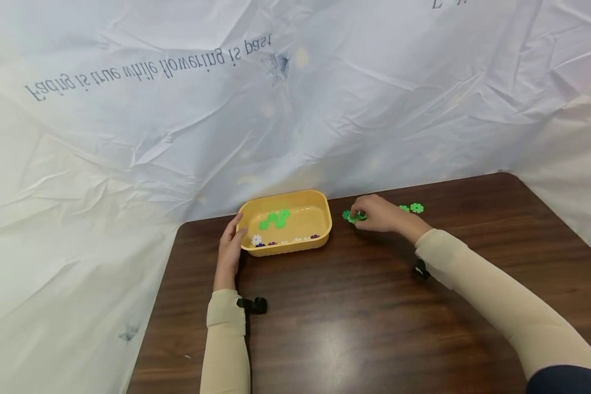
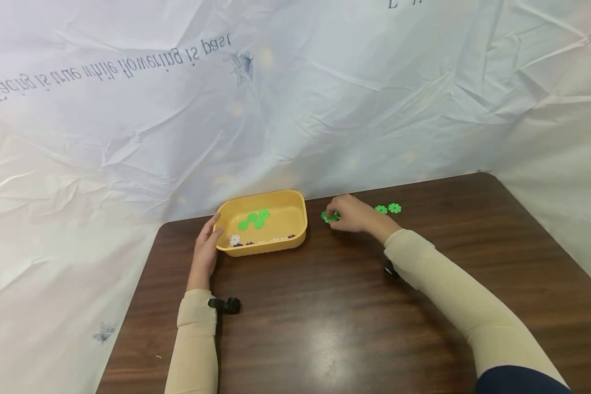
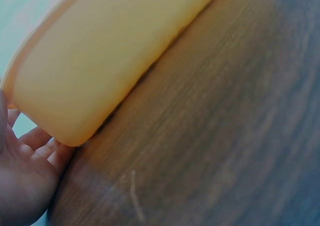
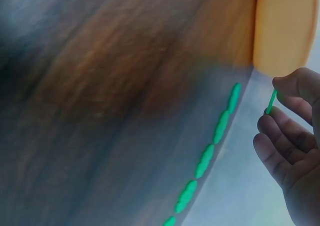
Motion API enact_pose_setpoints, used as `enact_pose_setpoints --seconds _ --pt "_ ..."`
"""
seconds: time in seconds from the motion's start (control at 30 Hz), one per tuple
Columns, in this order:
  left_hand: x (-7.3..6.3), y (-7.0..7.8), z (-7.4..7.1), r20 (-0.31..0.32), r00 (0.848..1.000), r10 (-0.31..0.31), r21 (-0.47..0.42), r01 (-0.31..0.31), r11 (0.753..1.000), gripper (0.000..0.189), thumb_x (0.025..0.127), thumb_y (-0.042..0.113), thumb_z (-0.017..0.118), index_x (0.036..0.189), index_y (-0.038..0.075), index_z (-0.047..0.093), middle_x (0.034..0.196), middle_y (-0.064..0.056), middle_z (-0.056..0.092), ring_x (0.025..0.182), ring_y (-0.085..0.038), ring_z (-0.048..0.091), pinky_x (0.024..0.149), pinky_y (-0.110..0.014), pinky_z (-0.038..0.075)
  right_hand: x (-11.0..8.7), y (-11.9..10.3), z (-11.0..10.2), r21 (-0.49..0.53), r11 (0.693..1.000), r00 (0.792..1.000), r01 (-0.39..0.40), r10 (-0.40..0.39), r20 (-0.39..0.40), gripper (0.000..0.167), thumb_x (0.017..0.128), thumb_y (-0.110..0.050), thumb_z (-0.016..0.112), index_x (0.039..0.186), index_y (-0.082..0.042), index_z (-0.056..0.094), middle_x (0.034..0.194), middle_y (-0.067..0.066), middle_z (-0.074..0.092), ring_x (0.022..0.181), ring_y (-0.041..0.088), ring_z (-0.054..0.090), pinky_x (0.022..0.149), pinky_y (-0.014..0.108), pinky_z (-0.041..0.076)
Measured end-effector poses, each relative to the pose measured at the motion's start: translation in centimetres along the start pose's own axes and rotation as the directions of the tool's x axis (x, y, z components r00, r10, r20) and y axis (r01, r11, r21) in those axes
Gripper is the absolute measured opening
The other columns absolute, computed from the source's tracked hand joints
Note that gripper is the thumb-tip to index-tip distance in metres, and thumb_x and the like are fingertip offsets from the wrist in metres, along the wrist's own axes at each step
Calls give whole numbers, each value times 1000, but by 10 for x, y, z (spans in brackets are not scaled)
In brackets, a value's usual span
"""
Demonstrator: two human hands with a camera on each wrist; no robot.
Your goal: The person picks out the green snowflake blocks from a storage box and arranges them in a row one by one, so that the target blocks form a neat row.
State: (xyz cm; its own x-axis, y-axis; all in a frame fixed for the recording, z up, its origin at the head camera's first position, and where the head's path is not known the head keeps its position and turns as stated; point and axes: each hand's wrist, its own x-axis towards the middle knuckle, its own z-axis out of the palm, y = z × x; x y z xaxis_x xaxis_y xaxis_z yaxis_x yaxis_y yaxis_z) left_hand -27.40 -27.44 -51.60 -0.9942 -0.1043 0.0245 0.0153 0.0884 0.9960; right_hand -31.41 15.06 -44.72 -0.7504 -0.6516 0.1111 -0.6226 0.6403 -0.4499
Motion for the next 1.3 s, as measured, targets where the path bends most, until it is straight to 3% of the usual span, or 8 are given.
enact_pose_setpoints --seconds 0.17,0.3,0.43,0.53,0.67,0.93,1.3 --pt "-2 7 2 6 999 -32 -12 33 999 53 112 20 54 164 19 43 173 -1 25 160 -22 20 125 -45 26 -5 7 3 4 1000 1000 -2 2 8 14 94 -4 74 107 -2 80 107 11 73 89 26 65 78 43 56" --pt "-10 23 7 14 998 -55 -10 56 998 53 111 14 53 164 13 42 173 -6 25 160 -25 20 125 -46 26 -8 12 5 -3 1000 1000 1 -1 5 14 93 -2 75 106 -2 80 106 11 73 88 23 66 77 44 57" --pt "-20 36 8 27 999 -43 2 43 999 54 111 12 53 164 11 41 174 -9 24 160 -29 18 125 -49 25 -10 15 10 -10 1000 1000 -2 2 -7 14 93 -2 76 106 -2 80 106 11 73 89 22 66 78 45 58" --pt "-22 37 8 30 999 -32 -3 32 999 54 111 11 52 164 10 40 174 -10 23 160 -31 19 125 -50 25 -11 16 14 -16 1000 1000 1 -1 -18 14 92 -1 76 106 -2 80 106 11 72 90 23 66 79 46 58" --pt "-20 33 7 28 999 -31 -10 31 999 53 111 10 53 163 10 42 173 -10 25 159 -30 22 125 -49 27 -13 16 19 -20 1000 1000 -2 2 -25 13 92 -1 76 105 -1 80 105 12 72 91 25 66 80 47 58" --pt "-3 0 0 16 1000 2 -17 -1 1000 52 112 20 54 163 19 44 173 -2 26 160 -22 19 126 -45 25 -15 15 24 -40 999 1000 -6 5 -23 14 92 -1 75 105 0 80 106 12 71 94 28 67 81 48 58" --pt "-4 -2 2 4 999 42 -6 -42 999 51 112 23 55 162 21 46 172 0 29 159 -20 21 125 -45 26 -13 13 25 -53 999 1000 1 -1 -13 15 94 0 73 107 -2 80 108 11 69 96 27 66 81 47 58"
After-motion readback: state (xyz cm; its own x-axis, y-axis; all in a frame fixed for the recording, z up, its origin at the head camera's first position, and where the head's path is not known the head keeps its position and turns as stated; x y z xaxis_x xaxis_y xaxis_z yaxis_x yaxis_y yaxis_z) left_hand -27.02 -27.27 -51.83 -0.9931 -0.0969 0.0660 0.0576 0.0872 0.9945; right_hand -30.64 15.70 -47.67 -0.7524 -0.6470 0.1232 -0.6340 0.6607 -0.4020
